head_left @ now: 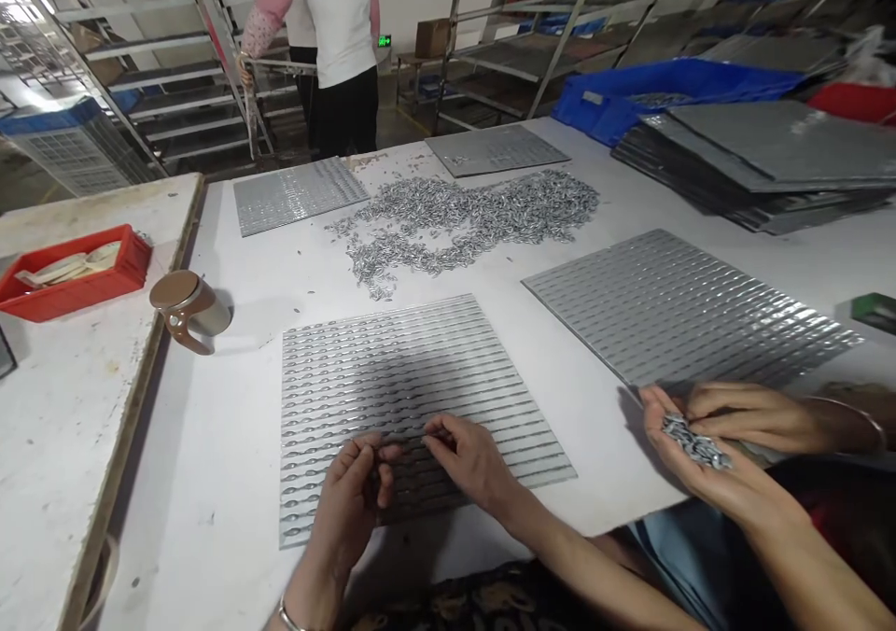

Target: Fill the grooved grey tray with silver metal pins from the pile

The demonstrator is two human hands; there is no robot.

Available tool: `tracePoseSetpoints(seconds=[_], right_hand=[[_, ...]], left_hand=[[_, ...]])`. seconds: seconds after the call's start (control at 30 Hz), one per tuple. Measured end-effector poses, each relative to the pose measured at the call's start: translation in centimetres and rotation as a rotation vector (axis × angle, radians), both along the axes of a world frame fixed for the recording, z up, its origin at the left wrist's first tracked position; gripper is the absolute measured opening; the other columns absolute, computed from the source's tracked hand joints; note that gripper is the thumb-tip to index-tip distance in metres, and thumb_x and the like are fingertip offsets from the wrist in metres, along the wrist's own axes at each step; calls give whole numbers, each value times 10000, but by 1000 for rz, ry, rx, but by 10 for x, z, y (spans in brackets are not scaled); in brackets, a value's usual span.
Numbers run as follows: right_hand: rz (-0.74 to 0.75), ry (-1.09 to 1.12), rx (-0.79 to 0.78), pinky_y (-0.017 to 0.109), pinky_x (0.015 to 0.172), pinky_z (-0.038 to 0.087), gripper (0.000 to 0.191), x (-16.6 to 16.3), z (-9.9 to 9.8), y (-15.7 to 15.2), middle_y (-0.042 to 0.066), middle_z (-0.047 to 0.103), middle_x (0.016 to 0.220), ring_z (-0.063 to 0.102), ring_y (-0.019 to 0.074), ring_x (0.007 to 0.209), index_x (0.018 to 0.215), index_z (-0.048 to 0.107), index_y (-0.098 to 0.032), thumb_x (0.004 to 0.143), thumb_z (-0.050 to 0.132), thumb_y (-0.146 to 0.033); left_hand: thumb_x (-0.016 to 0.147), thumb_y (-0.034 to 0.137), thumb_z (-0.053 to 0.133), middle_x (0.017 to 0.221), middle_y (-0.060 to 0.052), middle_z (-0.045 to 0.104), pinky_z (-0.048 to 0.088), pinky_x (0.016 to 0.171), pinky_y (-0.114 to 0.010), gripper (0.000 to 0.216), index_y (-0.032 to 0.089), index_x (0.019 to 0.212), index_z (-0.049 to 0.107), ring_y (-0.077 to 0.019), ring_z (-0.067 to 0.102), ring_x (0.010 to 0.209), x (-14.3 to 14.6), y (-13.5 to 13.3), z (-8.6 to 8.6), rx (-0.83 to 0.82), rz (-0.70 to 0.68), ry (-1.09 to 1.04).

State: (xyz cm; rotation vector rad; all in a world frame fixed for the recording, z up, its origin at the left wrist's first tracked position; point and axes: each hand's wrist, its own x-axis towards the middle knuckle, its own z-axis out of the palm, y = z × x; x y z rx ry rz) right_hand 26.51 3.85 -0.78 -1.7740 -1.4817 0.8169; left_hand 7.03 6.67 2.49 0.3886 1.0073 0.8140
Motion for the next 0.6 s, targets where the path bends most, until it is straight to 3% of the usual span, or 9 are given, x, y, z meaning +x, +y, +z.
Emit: tracePoseSetpoints(seconds=[0.1,0.23,0.33,0.4,0.47,0.6], right_hand=[[1,-73,14,330,698,523,93,-9,-7,4,31,729,788,693,207,739,871,635,-207,889,548,-234],[-5,-155,78,362,650,532,76,-10,-11,7,39,707,747,691,238,719,816,603,-242,875,580,-200],[-19,-123,150,372,612,555,108,-6,-3,5,49,700,756,689,239,693,823,603,-270,852,614,-167],[-26,-72,200,372,615,571,109,-5,10,0,54,698,782,685,231,688,872,619,-282,879,608,-174],[45,-40,248,367,672,583,116,-6,26,-7,65,697,841,686,227,755,936,640,-287,932,572,-192],[329,-124,311,388,823,560,196,-14,45,-22,74,685,967,651,233,925,1041,667,-255,950,537,-141]], left_hand=[[709,368,856,854,-110,749,339,423,-165,408,128,970,654,-77,528,528,-3,2,-3,1,9,0],[754,298,827,855,-105,740,419,467,-188,306,107,936,673,-111,598,594,0,-1,-8,-57,-25,-72],[861,312,723,989,-159,736,541,659,-268,270,79,992,691,-192,688,813,5,-1,-5,-165,-35,-181],[927,397,626,1095,-193,714,553,803,-332,352,69,1038,692,-246,688,970,7,-1,0,-218,-42,-287],[949,490,555,1120,-196,700,536,852,-351,458,72,1085,686,-261,675,1013,9,-2,5,-242,-73,-389],[929,585,534,999,-125,697,498,747,-299,559,102,1177,664,-191,658,812,15,-10,10,-247,-178,-478]])
